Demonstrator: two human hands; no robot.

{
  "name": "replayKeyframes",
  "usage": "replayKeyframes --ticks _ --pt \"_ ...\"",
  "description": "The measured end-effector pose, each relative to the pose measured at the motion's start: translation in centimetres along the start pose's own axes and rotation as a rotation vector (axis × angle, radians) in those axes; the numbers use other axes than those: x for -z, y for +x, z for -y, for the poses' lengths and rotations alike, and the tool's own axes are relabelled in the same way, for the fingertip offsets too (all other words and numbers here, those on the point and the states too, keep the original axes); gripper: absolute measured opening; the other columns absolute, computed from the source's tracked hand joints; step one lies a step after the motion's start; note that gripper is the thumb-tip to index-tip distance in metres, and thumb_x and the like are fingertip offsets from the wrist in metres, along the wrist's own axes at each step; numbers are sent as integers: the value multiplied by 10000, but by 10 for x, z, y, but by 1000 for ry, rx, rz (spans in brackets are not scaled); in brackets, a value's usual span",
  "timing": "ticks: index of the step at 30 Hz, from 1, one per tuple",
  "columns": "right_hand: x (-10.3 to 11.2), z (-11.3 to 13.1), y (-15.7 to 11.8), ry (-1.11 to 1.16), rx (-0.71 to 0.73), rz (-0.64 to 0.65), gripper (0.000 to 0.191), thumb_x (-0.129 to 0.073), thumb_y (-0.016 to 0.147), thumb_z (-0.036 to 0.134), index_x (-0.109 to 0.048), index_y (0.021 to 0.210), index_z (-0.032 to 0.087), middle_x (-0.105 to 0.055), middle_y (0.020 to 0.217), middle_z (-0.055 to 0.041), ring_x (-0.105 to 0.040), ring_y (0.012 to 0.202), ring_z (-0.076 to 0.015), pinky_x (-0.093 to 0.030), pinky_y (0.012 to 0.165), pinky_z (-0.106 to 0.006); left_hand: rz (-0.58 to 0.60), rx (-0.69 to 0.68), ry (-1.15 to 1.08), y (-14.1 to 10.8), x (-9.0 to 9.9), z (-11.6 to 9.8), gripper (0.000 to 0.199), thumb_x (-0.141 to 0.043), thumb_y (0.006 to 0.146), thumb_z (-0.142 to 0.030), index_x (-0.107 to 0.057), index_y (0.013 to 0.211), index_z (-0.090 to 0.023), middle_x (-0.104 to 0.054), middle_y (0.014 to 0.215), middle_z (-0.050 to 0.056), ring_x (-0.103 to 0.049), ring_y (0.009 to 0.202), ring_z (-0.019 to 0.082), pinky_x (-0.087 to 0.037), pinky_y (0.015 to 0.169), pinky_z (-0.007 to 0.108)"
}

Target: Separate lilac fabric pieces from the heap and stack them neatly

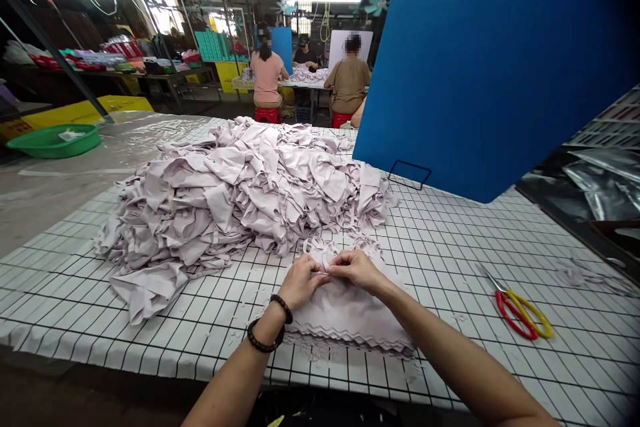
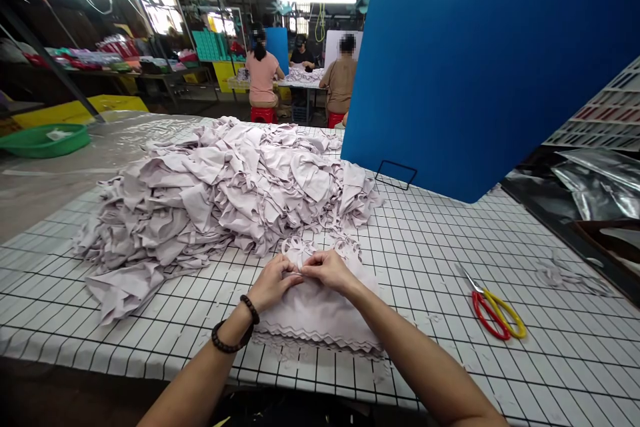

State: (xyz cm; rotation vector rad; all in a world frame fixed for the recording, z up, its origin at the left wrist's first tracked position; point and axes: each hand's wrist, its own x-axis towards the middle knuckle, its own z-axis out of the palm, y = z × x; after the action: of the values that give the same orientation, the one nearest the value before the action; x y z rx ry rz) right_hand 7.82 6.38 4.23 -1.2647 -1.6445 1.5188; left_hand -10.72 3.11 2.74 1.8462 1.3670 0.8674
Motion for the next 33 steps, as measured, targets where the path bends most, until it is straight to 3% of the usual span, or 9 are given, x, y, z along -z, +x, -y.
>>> replayKeyframes --ticks 33 --pt "-1 3 -2 -81 43 -38 139 -679 667 282 -656 647 146 -566 643 -4 -468 527 -86 -351 461 -198 1 10 10 2 -3 5 121 -661 750 -302 -634 714 -189 -538 801 24 -506 851 181 -406 757 292"
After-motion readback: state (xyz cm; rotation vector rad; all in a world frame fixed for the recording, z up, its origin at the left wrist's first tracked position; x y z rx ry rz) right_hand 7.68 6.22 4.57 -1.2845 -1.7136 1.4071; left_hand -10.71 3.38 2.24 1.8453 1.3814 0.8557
